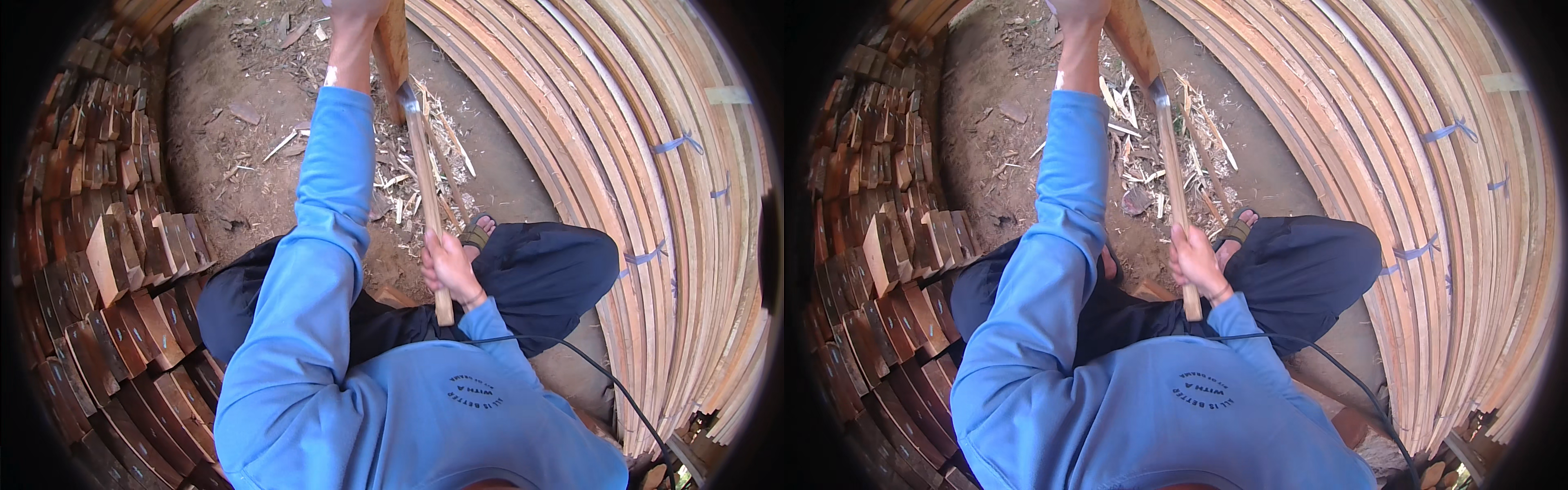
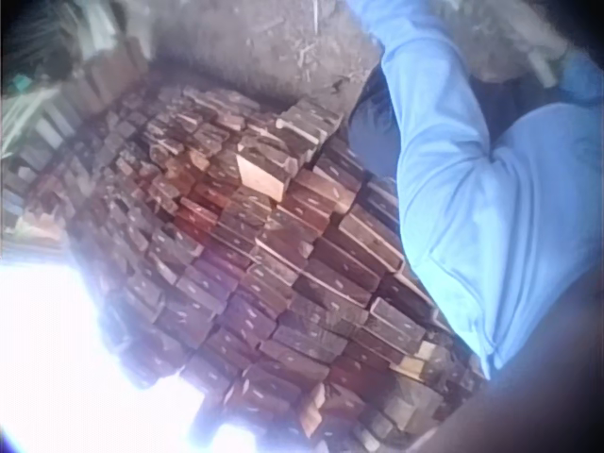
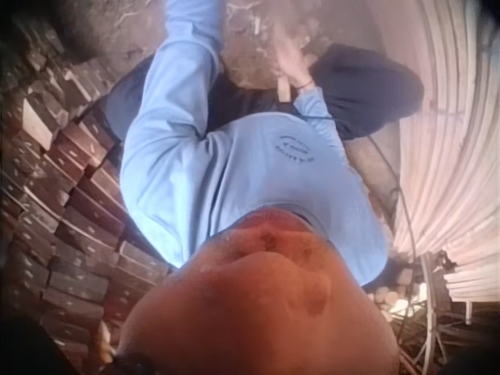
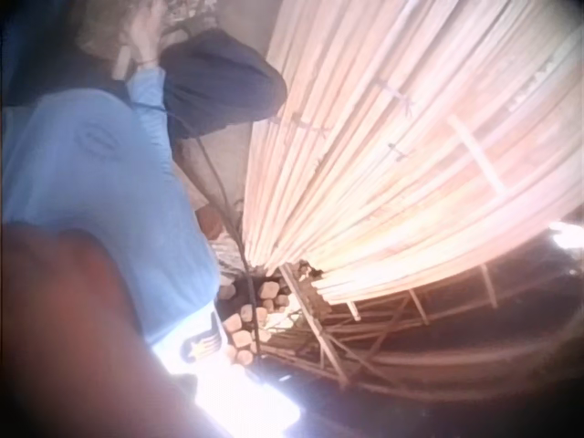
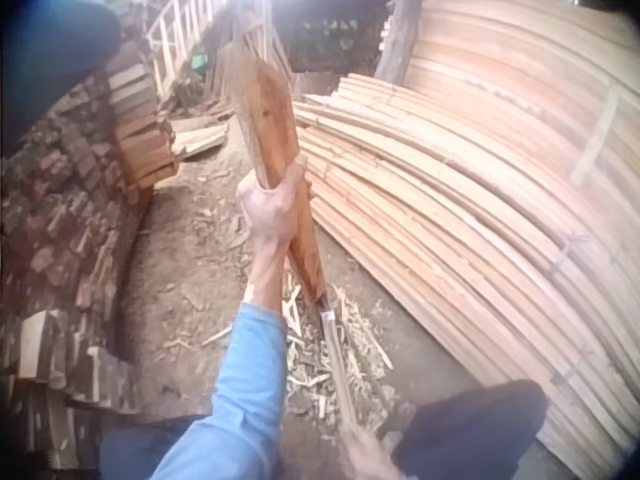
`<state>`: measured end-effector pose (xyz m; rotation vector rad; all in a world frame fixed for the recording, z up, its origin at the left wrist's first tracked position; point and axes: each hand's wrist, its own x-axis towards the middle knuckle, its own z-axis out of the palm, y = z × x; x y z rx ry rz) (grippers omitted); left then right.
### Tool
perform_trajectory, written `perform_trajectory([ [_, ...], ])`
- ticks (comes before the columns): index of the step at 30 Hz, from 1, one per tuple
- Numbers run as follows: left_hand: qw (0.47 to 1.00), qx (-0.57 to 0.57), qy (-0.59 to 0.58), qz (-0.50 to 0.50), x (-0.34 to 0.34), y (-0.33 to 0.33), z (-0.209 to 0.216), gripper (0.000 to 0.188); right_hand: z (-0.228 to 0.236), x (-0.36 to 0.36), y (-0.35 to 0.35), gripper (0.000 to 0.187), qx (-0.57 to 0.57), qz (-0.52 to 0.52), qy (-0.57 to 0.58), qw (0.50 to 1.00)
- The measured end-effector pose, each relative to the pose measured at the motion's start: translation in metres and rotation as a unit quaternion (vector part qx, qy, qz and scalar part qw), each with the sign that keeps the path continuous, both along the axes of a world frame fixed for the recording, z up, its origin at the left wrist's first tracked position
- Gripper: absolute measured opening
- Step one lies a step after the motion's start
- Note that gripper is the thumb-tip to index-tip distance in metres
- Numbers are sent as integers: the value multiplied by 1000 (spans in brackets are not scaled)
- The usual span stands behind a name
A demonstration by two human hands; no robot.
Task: The person shaves a wooden plank using a hand drawknife while sitting on the ground near stacks of lumber.
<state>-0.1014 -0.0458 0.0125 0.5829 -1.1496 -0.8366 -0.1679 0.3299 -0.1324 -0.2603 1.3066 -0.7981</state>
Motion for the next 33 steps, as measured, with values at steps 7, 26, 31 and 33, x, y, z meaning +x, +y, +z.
perform_trajectory([
  [7, 999, 6, 33, 1, 15, -6, 1, 23, 11, -7, 41, 28, 22, 19, -40, 999],
  [26, 998, -37, 55, 17, 20, -6, -4, 20, 18, -3, 35, 31, 27, 18, -22, 999],
  [31, 999, -13, 34, -19, 17, -10, -6, 21, 9, 0, 6, 29, -9, 12, -10, 1000],
  [33, 999, -5, 41, -4, 20, -13, -5, 21, 21, -2, 17, 27, 25, 12, 6, 1000],
])
